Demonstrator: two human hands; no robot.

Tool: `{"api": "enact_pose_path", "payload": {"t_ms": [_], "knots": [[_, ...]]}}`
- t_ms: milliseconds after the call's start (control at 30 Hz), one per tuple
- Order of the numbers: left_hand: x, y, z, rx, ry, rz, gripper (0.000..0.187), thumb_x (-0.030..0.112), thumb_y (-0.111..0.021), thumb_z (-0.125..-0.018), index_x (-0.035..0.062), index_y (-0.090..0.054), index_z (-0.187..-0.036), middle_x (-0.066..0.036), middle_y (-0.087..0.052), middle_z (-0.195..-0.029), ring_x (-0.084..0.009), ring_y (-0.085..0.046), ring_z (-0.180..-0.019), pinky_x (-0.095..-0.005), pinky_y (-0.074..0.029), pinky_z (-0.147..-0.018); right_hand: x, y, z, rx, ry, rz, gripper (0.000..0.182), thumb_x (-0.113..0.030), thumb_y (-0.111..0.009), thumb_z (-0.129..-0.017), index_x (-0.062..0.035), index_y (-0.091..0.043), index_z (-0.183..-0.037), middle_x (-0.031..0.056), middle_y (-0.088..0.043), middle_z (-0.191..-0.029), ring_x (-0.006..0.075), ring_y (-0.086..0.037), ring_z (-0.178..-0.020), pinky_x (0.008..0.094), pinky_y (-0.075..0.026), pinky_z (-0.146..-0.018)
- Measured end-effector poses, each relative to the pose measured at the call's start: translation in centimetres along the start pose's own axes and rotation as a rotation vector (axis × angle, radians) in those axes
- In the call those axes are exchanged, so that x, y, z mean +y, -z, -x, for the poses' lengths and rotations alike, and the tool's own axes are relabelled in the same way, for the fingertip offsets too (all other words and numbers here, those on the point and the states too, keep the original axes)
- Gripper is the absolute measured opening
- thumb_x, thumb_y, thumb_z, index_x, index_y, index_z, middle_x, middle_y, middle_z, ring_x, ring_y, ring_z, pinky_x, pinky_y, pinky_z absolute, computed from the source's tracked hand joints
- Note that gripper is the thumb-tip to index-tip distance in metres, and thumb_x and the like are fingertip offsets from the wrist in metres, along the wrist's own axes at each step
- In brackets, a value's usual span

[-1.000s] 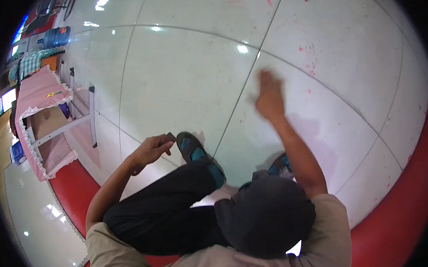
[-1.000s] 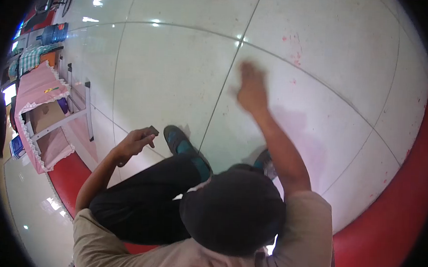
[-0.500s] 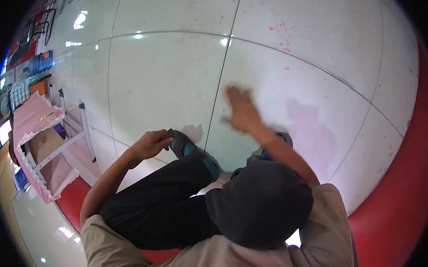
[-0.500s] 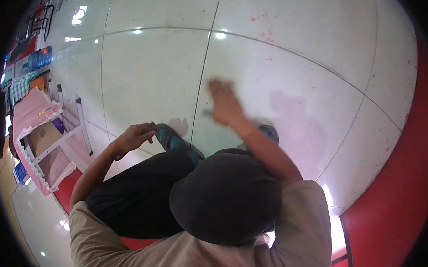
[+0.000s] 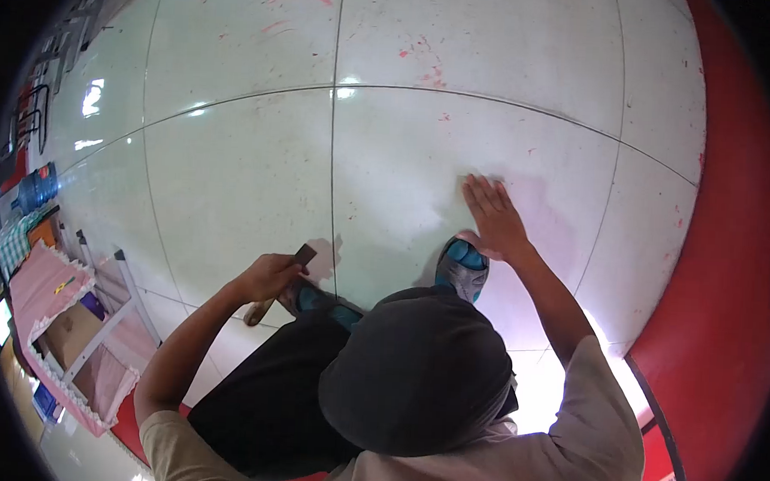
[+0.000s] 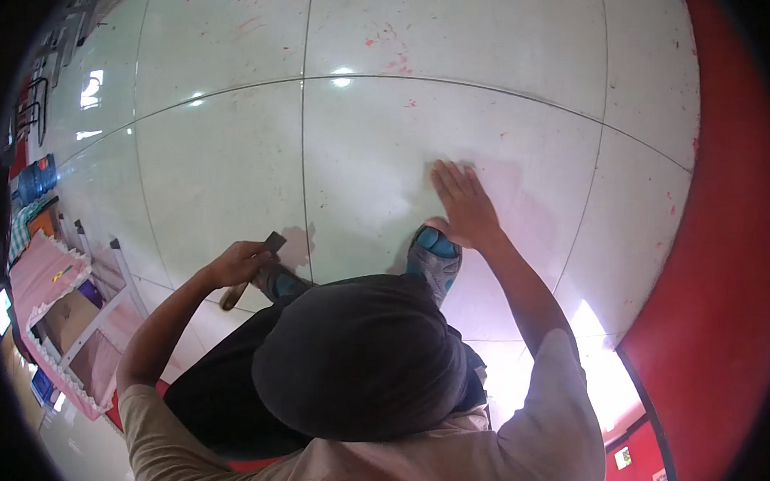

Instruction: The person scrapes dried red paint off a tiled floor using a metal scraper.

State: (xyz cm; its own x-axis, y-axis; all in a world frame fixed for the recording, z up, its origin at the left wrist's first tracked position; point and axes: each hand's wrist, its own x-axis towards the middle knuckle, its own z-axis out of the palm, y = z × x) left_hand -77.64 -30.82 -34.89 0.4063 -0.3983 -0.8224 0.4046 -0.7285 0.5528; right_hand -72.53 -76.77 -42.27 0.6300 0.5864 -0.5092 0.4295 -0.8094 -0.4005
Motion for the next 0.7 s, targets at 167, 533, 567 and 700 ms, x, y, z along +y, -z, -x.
{"api": "enact_pose_path", "payload": {"t_ms": [167, 533, 567, 700], "knots": [[5.8, -2.5, -6.0, 0.012, 0.113, 0.175, 0.033, 0.029, -0.049, -0.097, -0.002, -0.059, -0.097, -0.009, -0.063, -0.076, -0.0117, -0.062, -0.062, -0.027, -0.051, -0.055, 11.7, -1.2, 0.4, 0.624, -0.815, 0.058, 0.078, -0.032, -0.054, -0.09, 0.0036, -0.014, -0.146, 0.0206, -0.014, -0.154, 0.0332, -0.009, -0.144, 0.0472, -0.007, -0.116], [5.6, -13.6, -14.8, 0.299, 0.088, 1.14, 0.03, 0.026, -0.045, -0.1, -0.0038, -0.051, -0.1, -0.007, -0.055, -0.073, -0.0149, -0.055, -0.063, -0.0278, -0.047, -0.058, -2.1, 1.4, -4.5, 0.675, -0.194, 0.011, 0.066, -0.026, -0.062, -0.086, 0.0009, -0.033, -0.139, 0.0214, -0.032, -0.146, 0.0355, -0.031, -0.136, 0.0476, -0.027, -0.11], [6.5, -14.2, -14.8, 0.387, 0.104, 1.323, 0.028, 0.024, -0.043, -0.101, -0.004, -0.049, -0.103, -0.008, -0.055, -0.074, -0.015, -0.053, -0.063, -0.0295, -0.045, -0.058, -4.1, 0.2, -4.6, 0.557, -0.095, -0.113, 0.063, -0.026, -0.063, -0.086, 0.0013, -0.036, -0.136, 0.0221, -0.038, -0.14, 0.0362, -0.036, -0.131, 0.0475, -0.03, -0.108], [8.2, -15.1, -14.5, 0.603, 0.108, 1.742, 0.027, 0.024, -0.041, -0.101, -0.0021, -0.049, -0.103, -0.011, -0.06, -0.086, -0.0203, -0.061, -0.074, -0.0332, -0.053, -0.07, -12.5, -3.0, -3.4, 0.065, 0.067, -0.585, 0.059, -0.019, -0.064, -0.083, 0.0006, -0.039, -0.133, 0.0199, -0.056, -0.119, 0.0376, -0.055, -0.11, 0.0459, -0.043, -0.095]]}}
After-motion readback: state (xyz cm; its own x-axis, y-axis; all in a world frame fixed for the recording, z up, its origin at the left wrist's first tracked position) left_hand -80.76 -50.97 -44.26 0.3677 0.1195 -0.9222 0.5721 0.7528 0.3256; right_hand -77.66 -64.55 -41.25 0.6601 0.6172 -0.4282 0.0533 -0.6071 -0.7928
